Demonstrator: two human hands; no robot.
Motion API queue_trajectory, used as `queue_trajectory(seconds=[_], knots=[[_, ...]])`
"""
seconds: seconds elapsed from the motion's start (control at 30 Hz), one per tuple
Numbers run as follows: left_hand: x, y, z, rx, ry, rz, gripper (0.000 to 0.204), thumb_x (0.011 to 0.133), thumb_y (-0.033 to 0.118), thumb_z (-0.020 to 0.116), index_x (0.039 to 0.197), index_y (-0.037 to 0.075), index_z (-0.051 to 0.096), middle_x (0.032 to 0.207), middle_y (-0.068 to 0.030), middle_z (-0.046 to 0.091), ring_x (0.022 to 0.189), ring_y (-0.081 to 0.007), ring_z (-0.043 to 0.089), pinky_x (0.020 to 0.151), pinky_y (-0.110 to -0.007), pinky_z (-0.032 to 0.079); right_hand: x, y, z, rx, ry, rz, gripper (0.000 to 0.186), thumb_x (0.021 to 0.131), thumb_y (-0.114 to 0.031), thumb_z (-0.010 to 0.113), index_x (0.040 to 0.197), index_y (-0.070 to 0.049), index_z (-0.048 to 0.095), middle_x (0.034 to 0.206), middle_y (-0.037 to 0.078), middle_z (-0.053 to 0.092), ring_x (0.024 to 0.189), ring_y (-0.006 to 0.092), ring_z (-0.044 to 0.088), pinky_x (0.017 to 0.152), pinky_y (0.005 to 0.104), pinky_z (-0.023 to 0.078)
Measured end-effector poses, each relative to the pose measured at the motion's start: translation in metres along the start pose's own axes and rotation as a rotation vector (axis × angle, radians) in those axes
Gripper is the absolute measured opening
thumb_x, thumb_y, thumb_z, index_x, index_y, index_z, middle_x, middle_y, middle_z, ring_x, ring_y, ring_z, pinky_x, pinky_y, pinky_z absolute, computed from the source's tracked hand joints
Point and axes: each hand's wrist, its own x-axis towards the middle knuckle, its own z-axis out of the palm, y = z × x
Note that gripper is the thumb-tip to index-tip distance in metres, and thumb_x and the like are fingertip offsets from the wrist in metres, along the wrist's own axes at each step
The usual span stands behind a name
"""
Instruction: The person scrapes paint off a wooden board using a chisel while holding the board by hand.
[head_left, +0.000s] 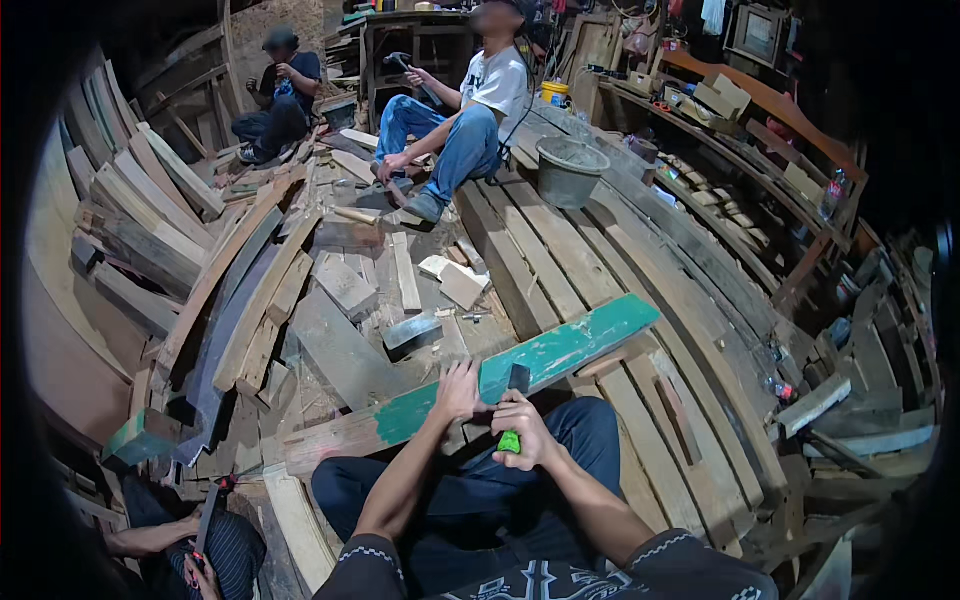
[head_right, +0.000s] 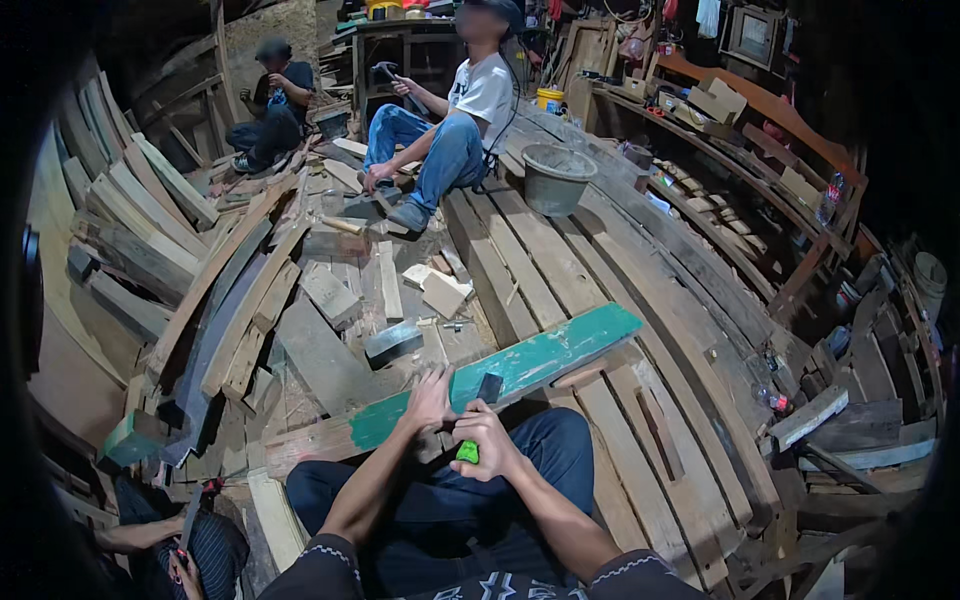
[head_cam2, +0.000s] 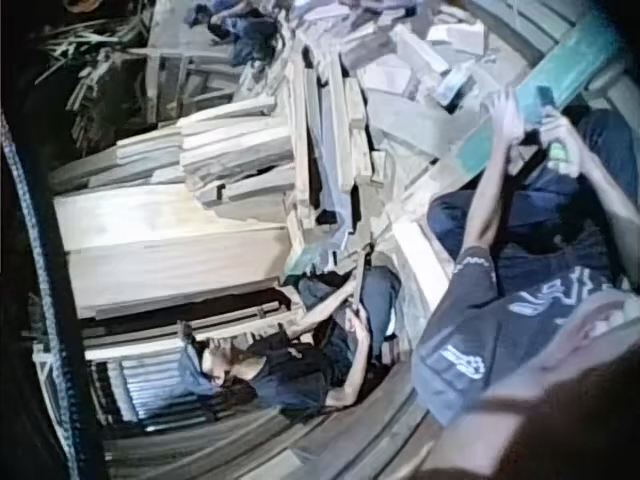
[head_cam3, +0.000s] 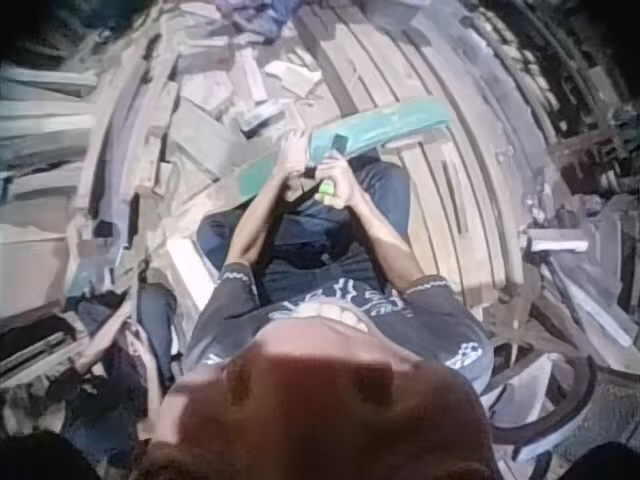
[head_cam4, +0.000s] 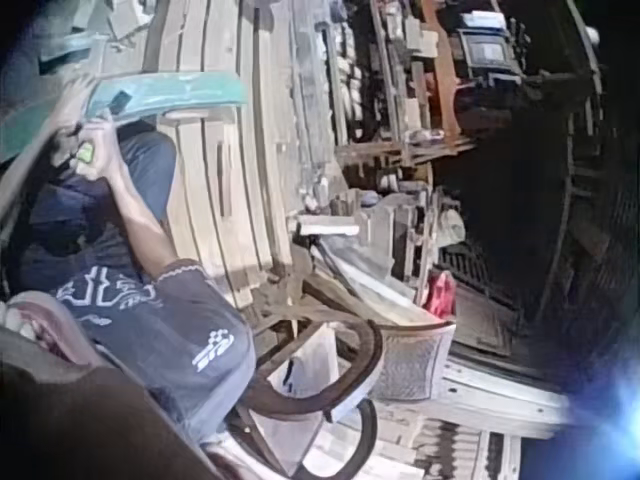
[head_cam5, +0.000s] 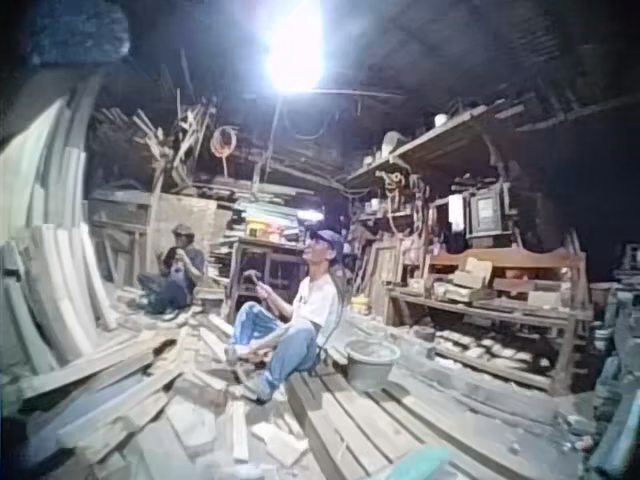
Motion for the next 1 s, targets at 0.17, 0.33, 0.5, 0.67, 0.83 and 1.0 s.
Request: queue_trajectory(seconds=[0.17,0.33,0.5,0.67,0.83,1.0], knots=[[-0.002,-0.012,-0.005,-0.006,0.089,0.053,0.117,0.044,0.056,0.091,0.140,0.003,0.050,0.137,-0.0238,0.054,0.128,-0.0436,0.050,0.111,-0.059,0.035,0.007,-0.015,-0.015,0.045,0.030,0.002,0.041,0.061,-0.043,0.069,0.069,-0.005,0.057,0.065,0.011,0.052,0.069,0.0344,0.055,0.089,0.0449,0.039],[-0.006,0.031,-0.050,0.054,0.093,0.157,0.116,0.045,0.055,0.091,0.138,-0.002,0.052,0.133,-0.0224,0.056,0.124,-0.0421,0.052,0.110,-0.055,0.039,0.002,-0.058,-0.036,0.065,0.121,-0.057,0.038,0.053,-0.038,0.072,0.067,-0.007,0.055,0.063,0.010,0.051,0.065,0.0342,0.055,0.085,0.0440,0.040],[-0.013,0.057,-0.060,-0.078,0.005,0.132,0.115,0.044,0.051,0.092,0.139,0.000,0.052,0.134,-0.0202,0.056,0.121,-0.0419,0.055,0.105,-0.050,0.046,-0.006,-0.092,-0.050,0.028,0.072,-0.076,0.037,0.048,-0.033,0.073,0.066,-0.007,0.053,0.062,0.008,0.048,0.064,0.0325,0.053,0.085,0.0445,0.042],[-0.023,0.042,-0.031,-0.139,0.100,0.190,0.117,0.041,0.052,0.092,0.138,0.000,0.053,0.130,-0.0251,0.057,0.117,-0.0449,0.056,0.100,-0.053,0.046,-0.014,-0.096,-0.055,0.081,0.030,-0.052,0.038,0.046,-0.032,0.073,0.062,-0.007,0.049,0.062,0.008,0.046,0.064,0.0327,0.051,0.067,0.0433,0.042],[-0.021,0.048,-0.047,-0.190,0.140,0.167,0.101,0.045,0.035,0.091,0.133,0.002,0.056,0.121,-0.0229,0.059,0.113,-0.0424,0.059,0.096,-0.047,0.049,-0.012,-0.094,-0.040,0.039,0.057,-0.074,0.041,0.047,-0.036,0.071,0.060,-0.007,0.046,0.064,0.008,0.043,0.061,0.0316,0.045,0.062,0.0426,0.038],[-0.016,0.049,-0.056,-0.209,0.072,0.150,0.108,0.041,0.032,0.093,0.137,0.003,0.054,0.127,-0.0215,0.058,0.116,-0.0391,0.058,0.101,-0.047,0.047,-0.004,-0.104,-0.034,-0.027,-0.063,0.002,0.045,0.046,-0.039,0.074,0.062,-0.006,0.049,0.066,0.008,0.045,0.065,0.0314,0.050,0.071,0.0439,0.043]])
